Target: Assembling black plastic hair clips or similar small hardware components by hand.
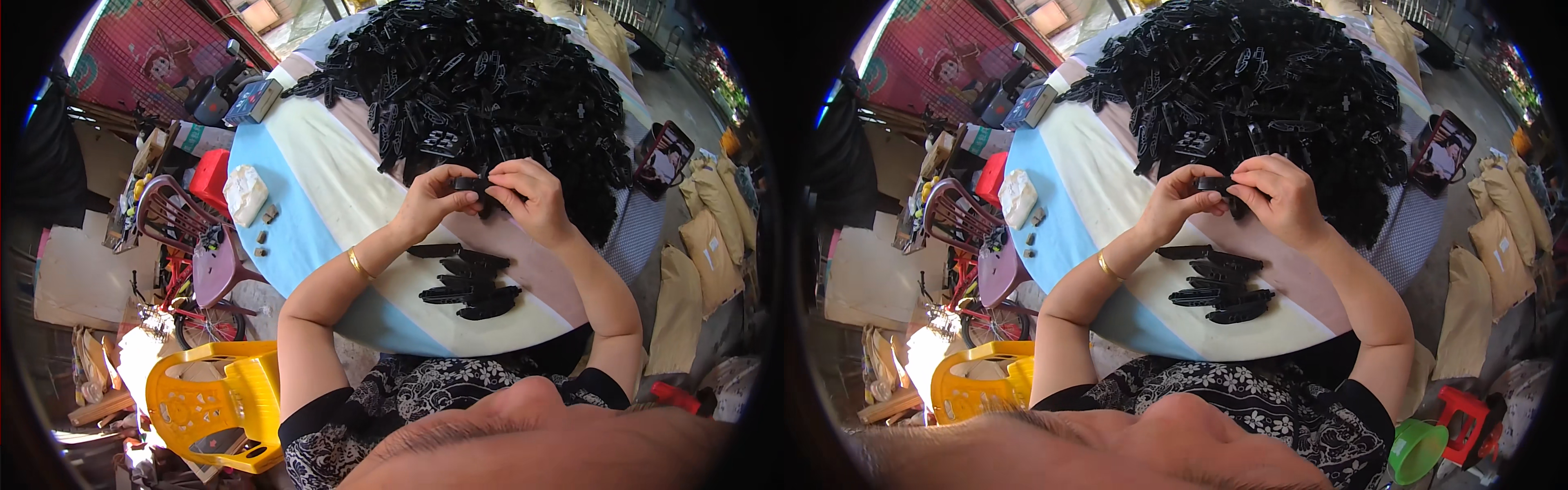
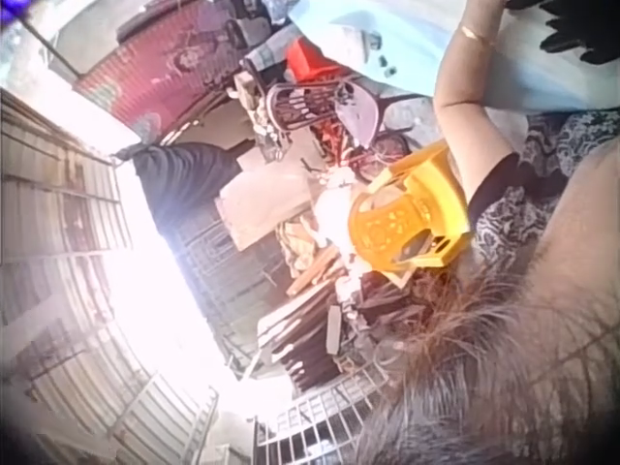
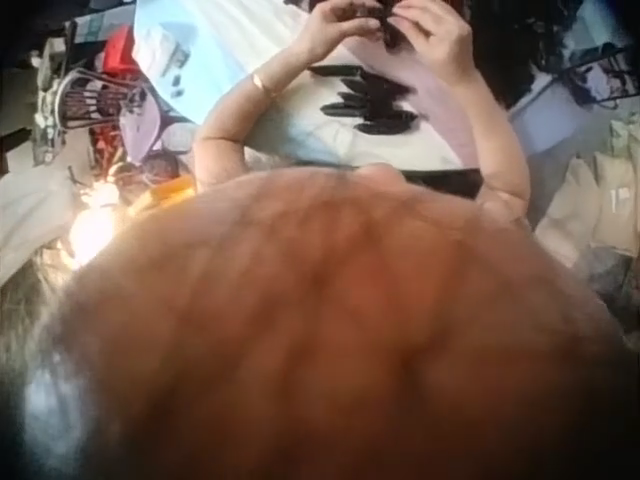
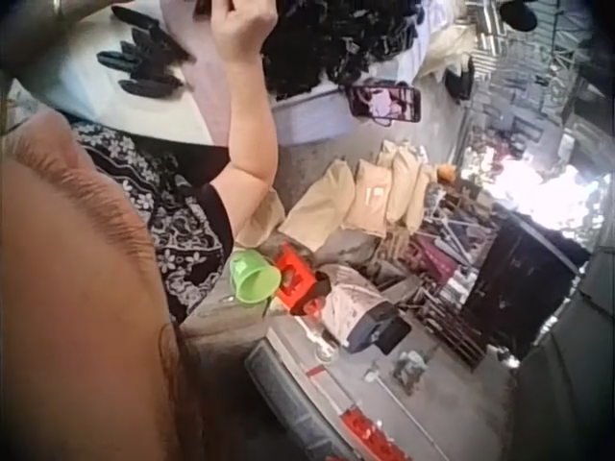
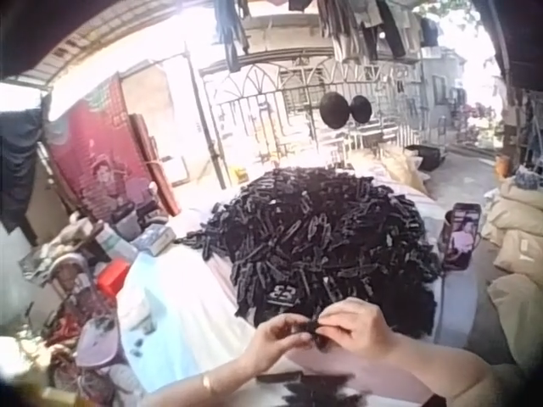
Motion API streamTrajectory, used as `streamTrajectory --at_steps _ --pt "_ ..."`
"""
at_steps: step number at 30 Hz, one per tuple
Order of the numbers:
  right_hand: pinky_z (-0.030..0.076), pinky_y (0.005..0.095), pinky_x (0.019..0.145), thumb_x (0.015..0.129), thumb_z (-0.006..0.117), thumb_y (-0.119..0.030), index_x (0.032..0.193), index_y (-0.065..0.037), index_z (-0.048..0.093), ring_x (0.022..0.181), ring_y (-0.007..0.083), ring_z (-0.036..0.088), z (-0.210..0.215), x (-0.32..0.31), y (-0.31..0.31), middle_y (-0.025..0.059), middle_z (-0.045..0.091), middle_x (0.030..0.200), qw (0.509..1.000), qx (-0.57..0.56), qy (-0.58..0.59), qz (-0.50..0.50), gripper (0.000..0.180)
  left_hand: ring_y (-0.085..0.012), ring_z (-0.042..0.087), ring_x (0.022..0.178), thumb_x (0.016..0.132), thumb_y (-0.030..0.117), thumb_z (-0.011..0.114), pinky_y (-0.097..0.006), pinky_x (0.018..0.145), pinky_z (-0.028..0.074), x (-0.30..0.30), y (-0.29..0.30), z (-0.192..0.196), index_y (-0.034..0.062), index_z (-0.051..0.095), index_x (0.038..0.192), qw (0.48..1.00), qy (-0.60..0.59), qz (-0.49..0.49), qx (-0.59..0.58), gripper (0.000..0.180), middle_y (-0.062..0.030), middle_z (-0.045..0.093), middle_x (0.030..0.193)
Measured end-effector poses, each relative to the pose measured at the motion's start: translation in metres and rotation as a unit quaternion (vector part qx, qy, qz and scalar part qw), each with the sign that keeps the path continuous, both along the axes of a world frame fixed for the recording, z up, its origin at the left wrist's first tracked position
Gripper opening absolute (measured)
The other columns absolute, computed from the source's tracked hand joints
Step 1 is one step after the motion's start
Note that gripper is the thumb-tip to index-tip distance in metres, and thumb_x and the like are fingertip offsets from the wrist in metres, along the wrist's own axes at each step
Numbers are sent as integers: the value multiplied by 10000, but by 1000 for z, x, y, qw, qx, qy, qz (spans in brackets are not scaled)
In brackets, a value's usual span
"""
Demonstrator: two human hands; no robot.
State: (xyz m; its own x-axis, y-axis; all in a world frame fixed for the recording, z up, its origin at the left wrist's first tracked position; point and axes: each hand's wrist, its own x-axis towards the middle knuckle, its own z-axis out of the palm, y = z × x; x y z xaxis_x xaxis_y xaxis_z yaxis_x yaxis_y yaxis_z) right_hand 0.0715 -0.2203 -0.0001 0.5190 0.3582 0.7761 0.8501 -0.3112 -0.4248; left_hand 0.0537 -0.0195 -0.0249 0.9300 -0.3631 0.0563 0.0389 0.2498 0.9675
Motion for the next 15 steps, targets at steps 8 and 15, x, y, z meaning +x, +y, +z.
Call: streamTrajectory --at_steps 8,15 --pt "507 285 599 706 729 -34 818 -14 669 710 225 613 -5 0 2 82 647 840 998 -45 -33 -9 128 -175 648 855 842 6 641 -300 805 548 -2 -3 -4 -10 557 1114 999 26 42 -13 285 -98 643 950" --pt "519 301 616 721 703 -3 841 -6 659 707 250 612 -7 -5 5 108 642 868 987 79 140 30 127 -175 630 882 938 139 541 -342 812 530 -5 -7 0 32 511 1204 981 80 30 -175 289 -69 620 1010"
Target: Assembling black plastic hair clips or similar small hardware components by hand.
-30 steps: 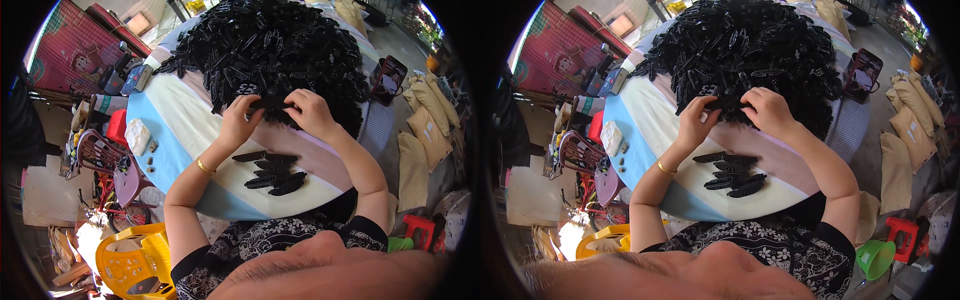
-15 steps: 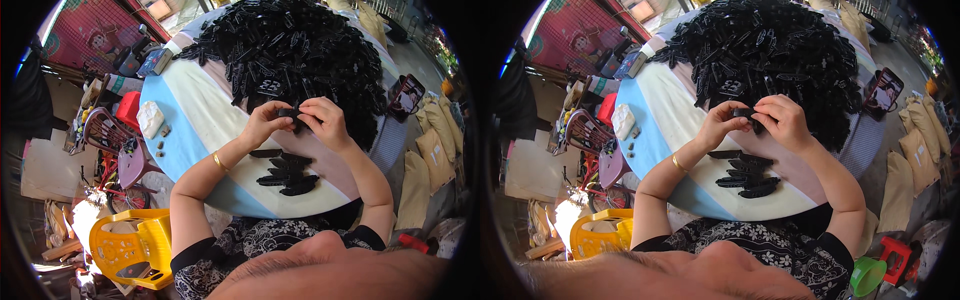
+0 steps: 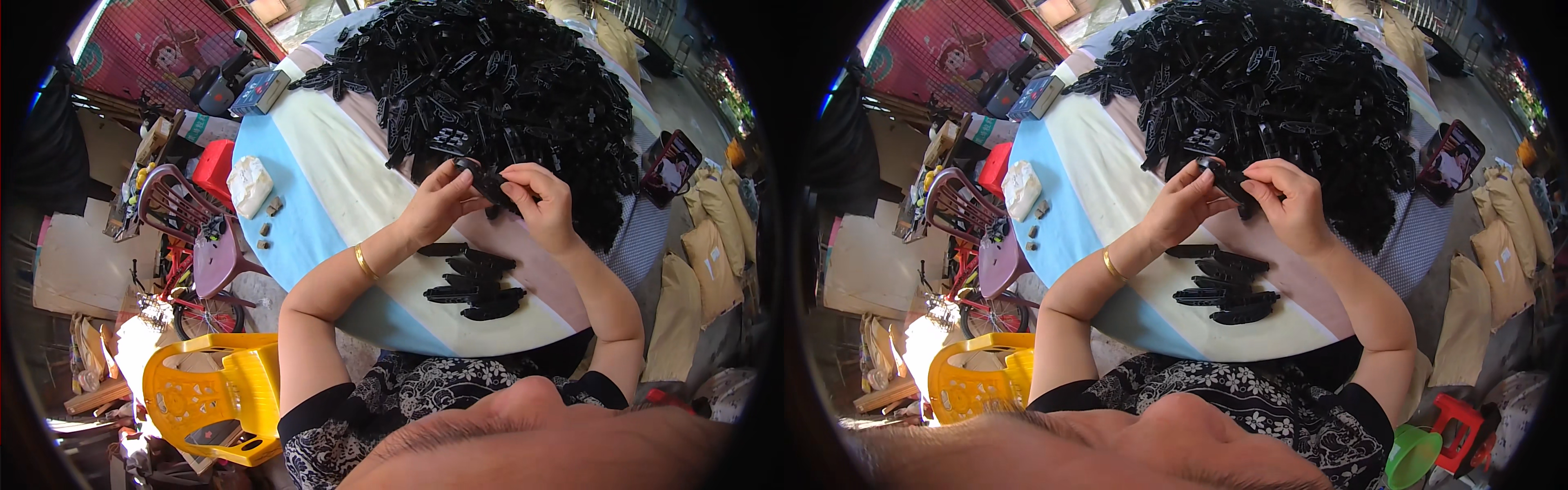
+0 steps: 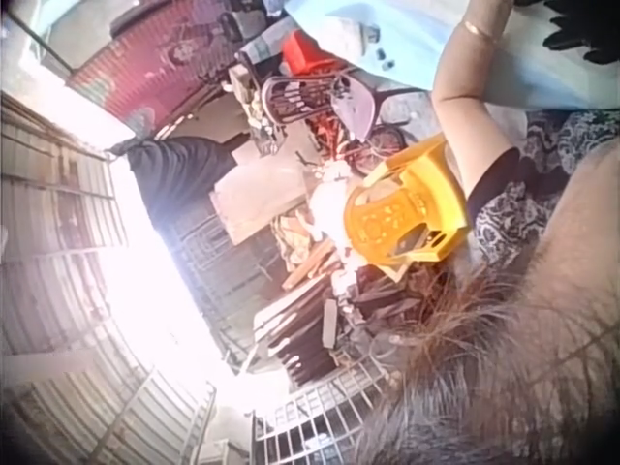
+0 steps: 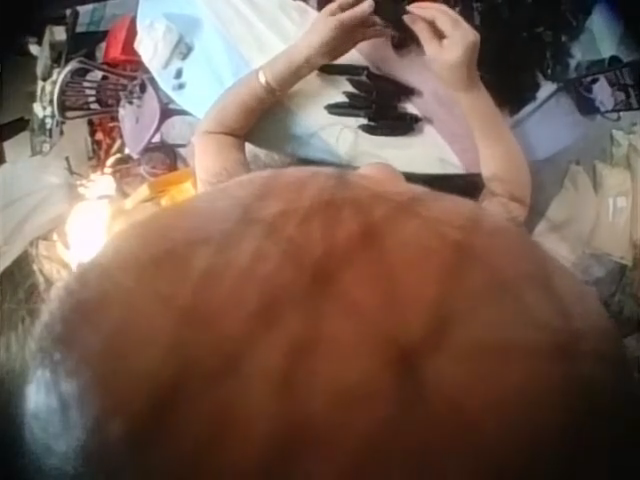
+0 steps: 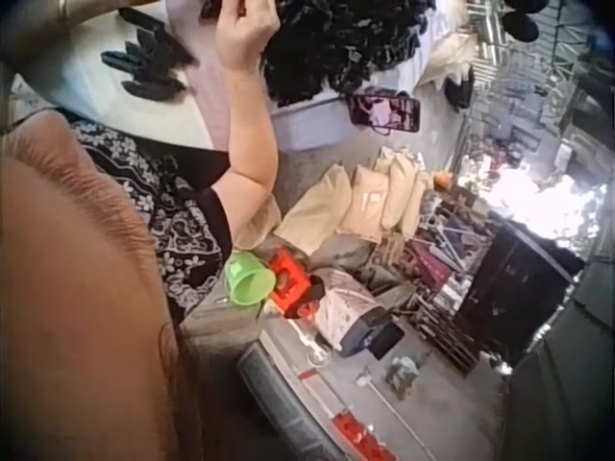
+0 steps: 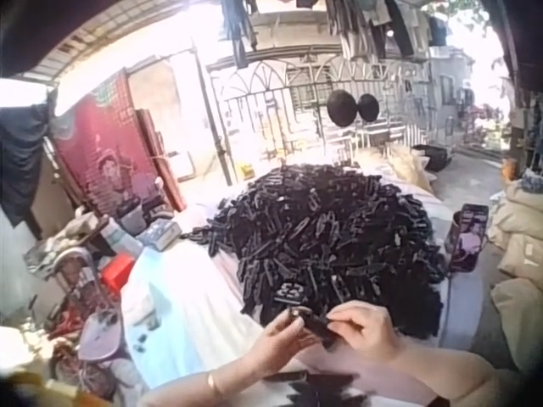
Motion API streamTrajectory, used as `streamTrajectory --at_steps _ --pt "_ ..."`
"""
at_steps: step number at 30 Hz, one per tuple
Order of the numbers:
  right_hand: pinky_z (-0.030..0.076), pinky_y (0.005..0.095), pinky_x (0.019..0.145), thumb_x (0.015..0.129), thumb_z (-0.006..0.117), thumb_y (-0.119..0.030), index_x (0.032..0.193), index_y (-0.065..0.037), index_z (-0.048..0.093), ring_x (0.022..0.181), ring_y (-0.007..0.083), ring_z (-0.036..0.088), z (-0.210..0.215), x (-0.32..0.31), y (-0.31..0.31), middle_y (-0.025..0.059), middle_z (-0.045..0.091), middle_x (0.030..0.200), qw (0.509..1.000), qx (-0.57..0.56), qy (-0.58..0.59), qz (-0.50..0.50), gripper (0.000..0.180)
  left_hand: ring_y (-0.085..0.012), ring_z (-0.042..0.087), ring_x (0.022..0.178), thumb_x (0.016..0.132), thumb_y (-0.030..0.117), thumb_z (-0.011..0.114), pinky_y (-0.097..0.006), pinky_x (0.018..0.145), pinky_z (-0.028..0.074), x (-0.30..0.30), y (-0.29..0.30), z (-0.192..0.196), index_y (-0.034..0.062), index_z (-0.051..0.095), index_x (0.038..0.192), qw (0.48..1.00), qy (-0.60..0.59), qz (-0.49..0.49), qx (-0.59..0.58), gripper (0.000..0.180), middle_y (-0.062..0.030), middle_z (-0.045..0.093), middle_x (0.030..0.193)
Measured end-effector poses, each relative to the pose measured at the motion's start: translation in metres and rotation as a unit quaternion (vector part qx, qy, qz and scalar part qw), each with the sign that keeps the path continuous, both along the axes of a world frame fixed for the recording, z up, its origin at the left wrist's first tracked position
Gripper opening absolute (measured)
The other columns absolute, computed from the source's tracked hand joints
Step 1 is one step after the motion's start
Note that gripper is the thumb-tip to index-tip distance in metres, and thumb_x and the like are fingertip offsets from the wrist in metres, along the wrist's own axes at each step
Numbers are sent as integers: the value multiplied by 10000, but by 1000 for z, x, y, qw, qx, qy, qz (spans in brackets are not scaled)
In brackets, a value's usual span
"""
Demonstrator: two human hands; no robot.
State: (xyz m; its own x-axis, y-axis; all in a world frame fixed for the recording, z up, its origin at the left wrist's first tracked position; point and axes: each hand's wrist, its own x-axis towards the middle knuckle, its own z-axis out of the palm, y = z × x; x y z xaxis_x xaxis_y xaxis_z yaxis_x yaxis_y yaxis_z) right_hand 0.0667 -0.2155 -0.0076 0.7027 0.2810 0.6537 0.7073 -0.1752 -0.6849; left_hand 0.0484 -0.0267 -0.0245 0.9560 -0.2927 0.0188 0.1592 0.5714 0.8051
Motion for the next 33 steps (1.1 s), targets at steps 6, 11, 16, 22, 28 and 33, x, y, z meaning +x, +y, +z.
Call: streamTrajectory --at_steps 6,11,16,22,28,33 --pt "525 307 647 668 724 -16 849 -23 670 783 254 611 8 -2 2 92 643 883 976 -129 -175 3 189 -165 622 768 981 297 452 -301 661 528 5 10 1 55 514 1190 993 77 -85 -10 326 -65 613 944" --pt "530 301 659 622 714 -54 827 -38 664 828 225 608 12 -6 4 65 631 913 941 -183 -286 -2 212 -143 589 595 962 280 502 -247 490 478 4 13 -1 1 534 1105 977 106 -127 135 316 -82 613 839" --pt "532 298 665 632 711 -69 818 -35 657 838 223 609 7 -2 1 66 632 933 926 -214 -310 4 197 -164 637 683 957 240 516 -256 590 537 5 17 10 -45 528 1125 958 116 -144 219 331 -118 636 919" --pt "527 314 695 692 723 -104 896 -20 668 860 258 611 9 -5 -2 113 638 981 968 -188 -165 32 227 -182 658 831 840 58 640 -260 739 545 0 24 23 -75 531 1176 930 -57 -178 315 377 -130 641 996" --pt "507 309 637 698 744 -193 997 -43 680 695 250 648 17 -10 -6 137 672 848 942 -271 190 56 340 -227 667 820 720 22 662 -309 736 514 -14 11 21 1 611 1100 843 -265 -30 467 384 -157 670 901" --pt "499 300 621 685 749 -189 948 -36 692 647 251 645 15 -11 -8 141 669 785 961 -222 159 45 310 -317 651 786 719 28 673 -341 686 516 -16 7 22 10 611 1086 801 -337 11 494 372 -174 656 881"
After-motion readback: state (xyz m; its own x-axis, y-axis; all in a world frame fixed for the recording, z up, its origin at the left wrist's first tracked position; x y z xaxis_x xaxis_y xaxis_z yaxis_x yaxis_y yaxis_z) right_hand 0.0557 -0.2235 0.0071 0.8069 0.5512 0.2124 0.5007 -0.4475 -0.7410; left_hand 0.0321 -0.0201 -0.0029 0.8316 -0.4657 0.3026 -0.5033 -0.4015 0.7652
